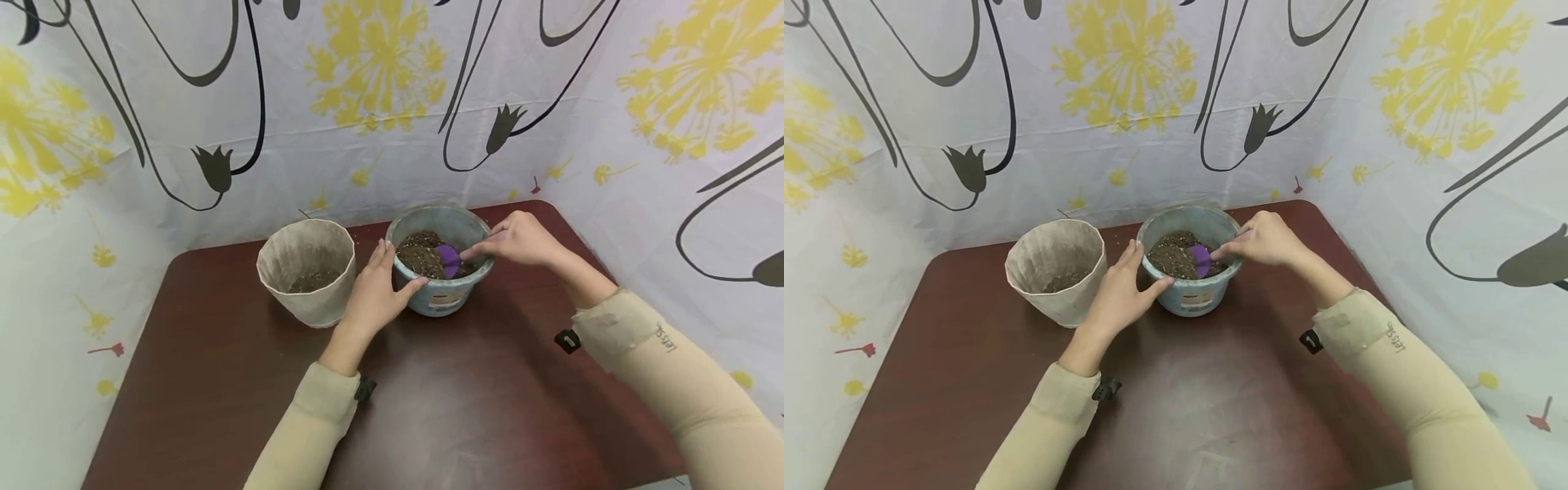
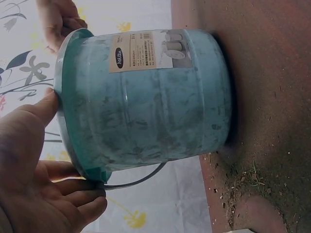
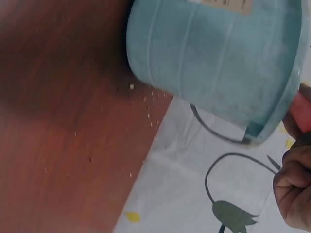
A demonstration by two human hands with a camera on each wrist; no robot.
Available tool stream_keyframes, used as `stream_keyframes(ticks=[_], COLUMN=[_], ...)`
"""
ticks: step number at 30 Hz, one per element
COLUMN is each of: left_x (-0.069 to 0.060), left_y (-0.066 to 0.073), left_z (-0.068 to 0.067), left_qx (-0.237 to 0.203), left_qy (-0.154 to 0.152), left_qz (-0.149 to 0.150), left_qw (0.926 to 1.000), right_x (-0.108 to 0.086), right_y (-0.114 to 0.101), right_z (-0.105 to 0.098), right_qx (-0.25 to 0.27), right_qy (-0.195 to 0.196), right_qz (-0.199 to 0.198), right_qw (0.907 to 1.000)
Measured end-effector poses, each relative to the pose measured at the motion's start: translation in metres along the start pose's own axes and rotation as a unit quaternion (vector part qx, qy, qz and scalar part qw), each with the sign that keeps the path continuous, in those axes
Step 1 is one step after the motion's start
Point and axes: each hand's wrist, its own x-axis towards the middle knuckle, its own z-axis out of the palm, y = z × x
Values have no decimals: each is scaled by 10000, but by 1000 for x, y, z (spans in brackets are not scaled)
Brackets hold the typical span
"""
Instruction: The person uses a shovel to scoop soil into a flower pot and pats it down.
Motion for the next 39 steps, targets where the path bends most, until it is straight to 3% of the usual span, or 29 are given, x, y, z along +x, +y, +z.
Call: stream_keyframes(ticks=[2, 4, 8, 10, 13, 17, 20, 23, 29, 34, 39], left_x=[0, 0, -1, -1, -1, -1, -1, -1, -2, -2, -2], left_y=[0, 0, 0, 0, -1, -2, -2, -3, -2, -2, -4], left_z=[0, 0, -1, 0, 0, 1, 2, 3, 2, 3, 4], left_qx=[1, 4, -17, -30, -45, -86, -138, -136, 19, 114, 85], left_qy=[-1, -22, -70, -71, -69, -69, -11, 47, 96, 146, 193], left_qz=[-5, -26, -58, -94, -124, -89, -75, -63, -58, -56, -23], left_qw=[10000, 10000, 10000, 9999, 9999, 9999, 9999, 9999, 9999, 9998, 9998], right_x=[0, -1, -4, -5, -7, -14, -22, -31, -44, -50, -51], right_y=[-3, -6, -12, -12, -9, -3, 2, 6, 9, 9, 9], right_z=[1, 1, -4, -4, -2, 1, 4, 7, 14, 18, 23], right_qx=[13, -363, -1440, -1617, -1208, -388, 128, 641, 1446, 1609, 1575], right_qy=[9, 44, 51, -3, -30, 155, 325, 539, 841, 939, 1045], right_qz=[284, 295, -374, -771, -1055, -1156, -860, -262, 804, 1094, 1093], right_qw=[9996, 9989, 9889, 9838, 9871, 9924, 9957, 9961, 9826, 9764, 9759])
